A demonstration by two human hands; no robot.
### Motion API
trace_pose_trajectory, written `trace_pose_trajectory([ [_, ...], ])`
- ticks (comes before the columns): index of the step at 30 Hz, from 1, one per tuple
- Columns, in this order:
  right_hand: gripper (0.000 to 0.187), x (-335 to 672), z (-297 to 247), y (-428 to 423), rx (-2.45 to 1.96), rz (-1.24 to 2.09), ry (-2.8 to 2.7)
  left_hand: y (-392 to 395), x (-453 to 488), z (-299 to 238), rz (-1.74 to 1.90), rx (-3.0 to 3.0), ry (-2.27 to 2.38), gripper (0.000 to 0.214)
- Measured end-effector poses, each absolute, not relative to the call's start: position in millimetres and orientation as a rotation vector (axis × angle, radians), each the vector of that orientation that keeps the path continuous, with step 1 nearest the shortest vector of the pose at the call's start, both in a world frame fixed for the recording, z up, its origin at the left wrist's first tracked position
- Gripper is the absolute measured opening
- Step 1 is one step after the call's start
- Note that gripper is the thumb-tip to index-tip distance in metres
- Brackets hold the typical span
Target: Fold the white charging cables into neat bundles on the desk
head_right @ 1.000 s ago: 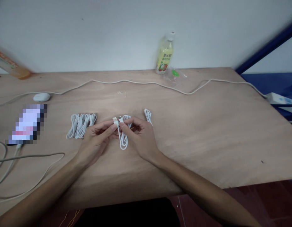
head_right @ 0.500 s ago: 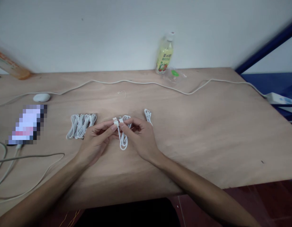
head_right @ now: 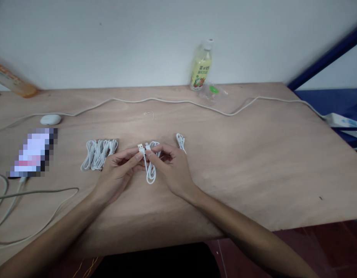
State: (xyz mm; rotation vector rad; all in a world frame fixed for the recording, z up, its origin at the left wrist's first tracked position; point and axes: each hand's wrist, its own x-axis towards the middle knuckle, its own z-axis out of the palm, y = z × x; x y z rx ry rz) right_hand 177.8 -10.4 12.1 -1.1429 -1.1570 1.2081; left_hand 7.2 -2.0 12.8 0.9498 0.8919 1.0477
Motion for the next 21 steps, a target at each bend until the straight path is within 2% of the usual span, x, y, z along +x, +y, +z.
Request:
trace_pose_trajectory([
  [21, 0.019, 177.9, 11.6, -10.9, -1.129, 1.216, -1.151, -2.2, 7.4, 13.2, 1.055, 0.938, 0.876, 0.025],
])
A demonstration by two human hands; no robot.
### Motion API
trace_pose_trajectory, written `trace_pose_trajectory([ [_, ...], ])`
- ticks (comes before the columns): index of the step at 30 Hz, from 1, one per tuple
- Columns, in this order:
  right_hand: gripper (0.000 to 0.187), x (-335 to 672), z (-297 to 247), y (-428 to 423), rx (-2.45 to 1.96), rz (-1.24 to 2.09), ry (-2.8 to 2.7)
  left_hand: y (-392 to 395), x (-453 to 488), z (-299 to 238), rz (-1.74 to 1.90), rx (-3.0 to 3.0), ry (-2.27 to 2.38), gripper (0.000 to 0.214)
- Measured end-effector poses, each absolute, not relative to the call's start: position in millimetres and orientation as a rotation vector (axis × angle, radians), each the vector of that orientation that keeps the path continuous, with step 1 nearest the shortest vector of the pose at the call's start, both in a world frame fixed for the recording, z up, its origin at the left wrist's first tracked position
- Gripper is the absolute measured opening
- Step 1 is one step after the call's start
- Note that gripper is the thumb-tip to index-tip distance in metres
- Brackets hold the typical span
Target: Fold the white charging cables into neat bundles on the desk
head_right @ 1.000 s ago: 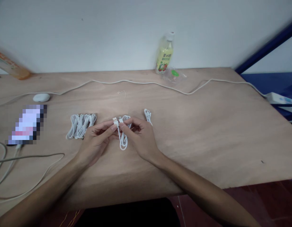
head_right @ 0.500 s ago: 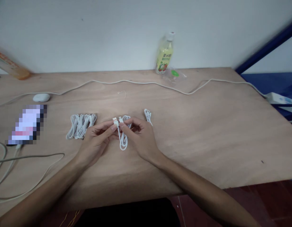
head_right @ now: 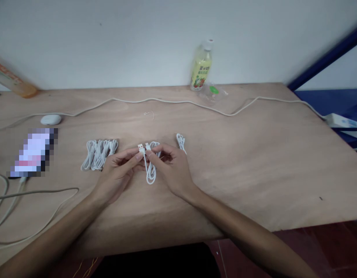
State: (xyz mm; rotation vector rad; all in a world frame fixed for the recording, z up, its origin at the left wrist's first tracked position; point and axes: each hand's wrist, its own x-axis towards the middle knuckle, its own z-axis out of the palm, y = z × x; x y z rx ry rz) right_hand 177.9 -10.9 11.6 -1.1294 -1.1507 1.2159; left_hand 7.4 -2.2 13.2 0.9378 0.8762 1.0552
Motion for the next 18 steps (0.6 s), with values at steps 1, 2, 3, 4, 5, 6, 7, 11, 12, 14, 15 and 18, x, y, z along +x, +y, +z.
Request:
trace_pose_trajectory([
  [1, 0.018, 177.7, 11.7, -11.0, -1.126, 1.222, -1.144, -2.3, 7.6, 13.6, 1.055, 0.938, 0.877, 0.025],
  [2, 0.018, 177.5, 11.8, -11.0, -1.123, 1.227, -1.139, -2.3, 7.7, 13.9, 1.053, 0.939, 0.878, 0.025],
  [3, 0.018, 177.4, 11.9, -11.1, -1.123, 1.231, -1.135, -2.4, 7.9, 14.1, 1.051, 0.940, 0.878, 0.024],
  [4, 0.018, 177.3, 12.0, -11.2, -1.125, 1.232, -1.133, -2.4, 7.9, 14.2, 1.049, 0.940, 0.876, 0.024],
  [5, 0.018, 177.4, 12.0, -11.2, -1.129, 1.230, -1.136, -2.4, 8.0, 14.1, 1.049, 0.941, 0.875, 0.025],
  [6, 0.019, 177.5, 12.0, -11.3, -1.134, 1.225, -1.140, -2.4, 8.0, 13.9, 1.050, 0.941, 0.873, 0.025],
  [7, 0.019, 177.7, 12.1, -11.3, -1.138, 1.219, -1.144, -2.4, 8.1, 13.6, 1.050, 0.940, 0.873, 0.025],
  [11, 0.018, 177.9, 12.2, -11.1, -1.130, 1.216, -1.149, -2.4, 8.2, 12.5, 1.052, 0.935, 0.877, 0.026],
  [12, 0.018, 177.7, 12.3, -11.0, -1.125, 1.218, -1.145, -2.3, 8.2, 12.3, 1.052, 0.933, 0.875, 0.026],
  [14, 0.018, 177.4, 12.3, -10.9, -1.118, 1.218, -1.135, -2.1, 8.0, 12.2, 1.054, 0.933, 0.870, 0.027],
  [15, 0.018, 177.2, 12.3, -10.8, -1.115, 1.215, -1.131, -2.0, 7.9, 12.1, 1.055, 0.935, 0.869, 0.028],
  [18, 0.018, 177.2, 12.2, -10.6, -1.113, 1.214, -1.129, -1.9, 7.2, 11.7, 1.052, 0.944, 0.871, 0.028],
])
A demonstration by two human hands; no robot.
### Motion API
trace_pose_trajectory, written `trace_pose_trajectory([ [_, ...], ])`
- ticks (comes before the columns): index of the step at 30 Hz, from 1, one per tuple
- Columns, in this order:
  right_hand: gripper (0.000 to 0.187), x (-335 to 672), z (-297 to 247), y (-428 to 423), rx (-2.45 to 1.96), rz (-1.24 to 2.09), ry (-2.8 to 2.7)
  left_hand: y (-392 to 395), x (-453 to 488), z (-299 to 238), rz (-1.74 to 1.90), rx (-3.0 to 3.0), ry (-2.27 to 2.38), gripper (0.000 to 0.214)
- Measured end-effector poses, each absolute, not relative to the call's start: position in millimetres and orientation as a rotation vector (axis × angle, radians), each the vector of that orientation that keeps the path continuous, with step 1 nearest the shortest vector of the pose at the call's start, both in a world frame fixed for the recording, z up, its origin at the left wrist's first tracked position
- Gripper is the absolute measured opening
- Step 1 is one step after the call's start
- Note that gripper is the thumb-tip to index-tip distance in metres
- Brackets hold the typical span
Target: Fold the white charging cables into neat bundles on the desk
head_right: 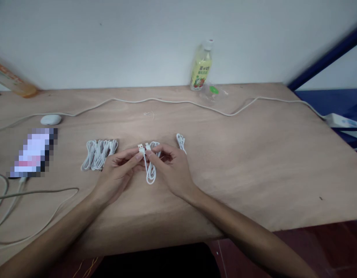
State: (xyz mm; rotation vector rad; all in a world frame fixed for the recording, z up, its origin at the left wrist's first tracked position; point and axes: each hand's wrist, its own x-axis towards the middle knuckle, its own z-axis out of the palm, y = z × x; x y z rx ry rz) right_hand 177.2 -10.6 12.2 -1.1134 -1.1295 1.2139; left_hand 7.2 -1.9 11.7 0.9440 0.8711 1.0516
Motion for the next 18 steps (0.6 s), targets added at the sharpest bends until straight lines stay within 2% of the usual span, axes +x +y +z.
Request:
trace_pose_trajectory([
  [18, 0.017, 176.6, 13.0, -11.4, -1.113, 1.201, -1.124, -2.1, 7.3, 13.6, 1.063, 0.934, 0.857, 0.027],
])
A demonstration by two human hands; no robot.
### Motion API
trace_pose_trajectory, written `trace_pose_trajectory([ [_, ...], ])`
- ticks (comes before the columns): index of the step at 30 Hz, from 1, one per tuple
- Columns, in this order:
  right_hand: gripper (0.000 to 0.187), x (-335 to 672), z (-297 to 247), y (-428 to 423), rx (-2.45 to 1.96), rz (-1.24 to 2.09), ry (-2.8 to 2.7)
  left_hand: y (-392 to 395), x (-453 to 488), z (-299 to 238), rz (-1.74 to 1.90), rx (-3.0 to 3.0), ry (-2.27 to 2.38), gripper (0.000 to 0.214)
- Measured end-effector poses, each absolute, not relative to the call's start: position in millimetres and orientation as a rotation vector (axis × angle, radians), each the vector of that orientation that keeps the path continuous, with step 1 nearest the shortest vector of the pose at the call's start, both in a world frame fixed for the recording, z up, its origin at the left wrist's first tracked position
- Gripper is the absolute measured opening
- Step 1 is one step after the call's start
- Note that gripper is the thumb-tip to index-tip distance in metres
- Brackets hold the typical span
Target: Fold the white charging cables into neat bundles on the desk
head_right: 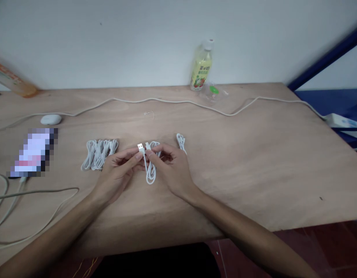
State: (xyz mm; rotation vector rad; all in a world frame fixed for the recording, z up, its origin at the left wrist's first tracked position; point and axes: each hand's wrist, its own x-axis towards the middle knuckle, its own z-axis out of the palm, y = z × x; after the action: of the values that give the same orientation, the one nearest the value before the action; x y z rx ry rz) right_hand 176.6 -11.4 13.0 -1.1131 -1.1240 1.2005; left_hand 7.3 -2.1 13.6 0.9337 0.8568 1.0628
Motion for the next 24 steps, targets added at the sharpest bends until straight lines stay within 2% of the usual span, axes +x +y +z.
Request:
trace_pose_trajectory([
  [24, 0.017, 177.0, 11.8, -11.7, -1.129, 1.191, -1.152, -2.4, 7.3, 14.0, 1.048, 0.938, 0.869, 0.027],
])
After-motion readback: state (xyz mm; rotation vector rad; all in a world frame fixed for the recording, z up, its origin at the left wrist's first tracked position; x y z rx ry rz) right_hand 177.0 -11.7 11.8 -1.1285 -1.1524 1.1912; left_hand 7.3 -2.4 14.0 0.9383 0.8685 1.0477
